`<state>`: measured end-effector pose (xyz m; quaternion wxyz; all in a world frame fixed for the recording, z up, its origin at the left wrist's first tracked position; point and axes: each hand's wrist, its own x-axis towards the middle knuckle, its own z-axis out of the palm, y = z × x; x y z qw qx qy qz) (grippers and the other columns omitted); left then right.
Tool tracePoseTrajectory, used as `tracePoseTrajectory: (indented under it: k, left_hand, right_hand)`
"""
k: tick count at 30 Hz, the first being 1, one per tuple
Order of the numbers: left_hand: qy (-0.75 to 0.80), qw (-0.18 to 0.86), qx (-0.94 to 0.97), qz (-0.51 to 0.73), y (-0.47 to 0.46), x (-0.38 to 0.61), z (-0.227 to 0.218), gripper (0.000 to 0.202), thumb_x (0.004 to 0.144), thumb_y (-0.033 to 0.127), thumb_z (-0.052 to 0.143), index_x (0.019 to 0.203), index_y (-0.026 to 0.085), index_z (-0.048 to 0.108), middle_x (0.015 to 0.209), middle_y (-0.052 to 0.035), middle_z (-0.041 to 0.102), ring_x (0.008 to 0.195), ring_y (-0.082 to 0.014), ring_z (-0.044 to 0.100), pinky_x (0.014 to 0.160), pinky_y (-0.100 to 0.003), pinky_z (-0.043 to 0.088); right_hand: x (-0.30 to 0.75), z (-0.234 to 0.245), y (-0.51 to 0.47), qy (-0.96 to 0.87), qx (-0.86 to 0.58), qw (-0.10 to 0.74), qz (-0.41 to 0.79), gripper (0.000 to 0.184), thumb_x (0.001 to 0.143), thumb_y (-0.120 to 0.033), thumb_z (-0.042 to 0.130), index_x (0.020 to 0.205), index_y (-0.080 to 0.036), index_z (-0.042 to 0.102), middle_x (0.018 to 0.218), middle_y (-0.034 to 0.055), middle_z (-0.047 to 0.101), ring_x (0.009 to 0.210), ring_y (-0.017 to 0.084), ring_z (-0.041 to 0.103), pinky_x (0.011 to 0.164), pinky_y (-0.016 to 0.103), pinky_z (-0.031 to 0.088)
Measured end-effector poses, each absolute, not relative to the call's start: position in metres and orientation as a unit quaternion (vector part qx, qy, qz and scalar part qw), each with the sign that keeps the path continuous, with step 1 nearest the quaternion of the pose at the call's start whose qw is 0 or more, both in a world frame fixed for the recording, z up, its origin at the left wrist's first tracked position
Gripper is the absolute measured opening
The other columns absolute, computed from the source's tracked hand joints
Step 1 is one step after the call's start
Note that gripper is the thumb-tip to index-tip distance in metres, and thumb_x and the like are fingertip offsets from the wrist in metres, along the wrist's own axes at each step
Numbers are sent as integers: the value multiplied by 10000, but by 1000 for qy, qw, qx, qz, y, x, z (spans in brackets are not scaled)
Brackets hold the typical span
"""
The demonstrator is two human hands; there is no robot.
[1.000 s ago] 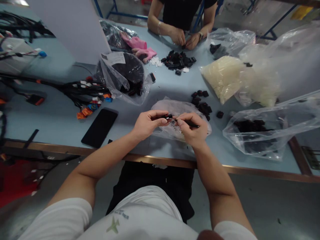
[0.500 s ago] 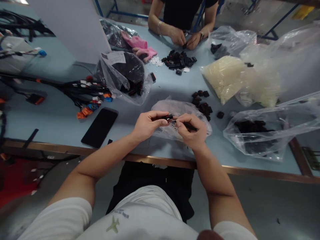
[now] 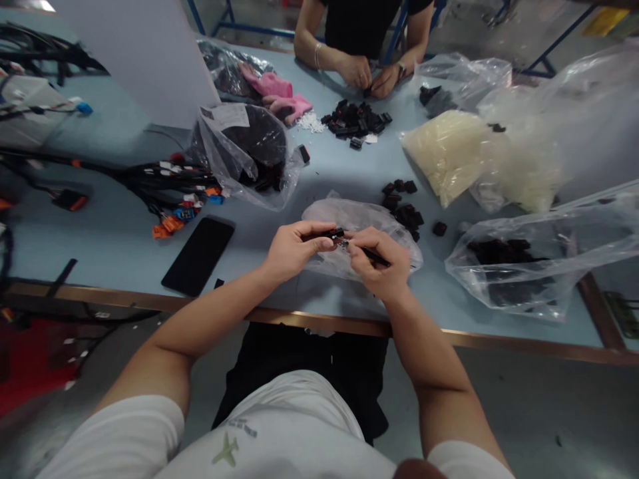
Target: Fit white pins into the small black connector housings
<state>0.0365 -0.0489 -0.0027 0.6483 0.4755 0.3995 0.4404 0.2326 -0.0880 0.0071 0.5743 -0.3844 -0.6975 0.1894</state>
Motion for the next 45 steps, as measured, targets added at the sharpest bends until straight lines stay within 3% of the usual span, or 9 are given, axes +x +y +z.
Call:
tracePoseTrajectory:
  k: [8,25,35,45]
  left_hand:
    - [393,654,466,448,-49,37,0,497,668,440,1013,1066,182,865,1111,-112,856,943,-257,831,965,-444,681]
    - [404,636,482,447,-51,37,0,462,686,413,997,1066,182,870,1071,-105,860,937,-262,828,931,-420,682]
    - [409,616,507,444,-51,37,0,423,708,397,982,1065,198,873,1113,-102,855,1050,-286,815,984,-422,667]
    - [398,655,463,444,-50,39,1,487,684,412,998,1080,166,855,1128,-122,852,999,-288,828,986,-477,679]
  right_hand:
    - [232,6,-87,-689,-373,585,209,119,944,-179,674,919,-285,723,818,-15,743,781,185,768,837,426,700]
    - [231,9,-90,-703,-396,558,195,143,921,-157,648,895,-278,719,818,-3,747,806,192,776,806,401,680]
    - [230,11,-90,-723,-384,551,163,158,924,-140,657,906,-284,718,822,-1,762,816,195,779,802,395,674]
    - [230,11,-91,-707,-396,567,145,178,921,-121,648,926,-288,712,853,-3,774,896,215,819,762,360,649]
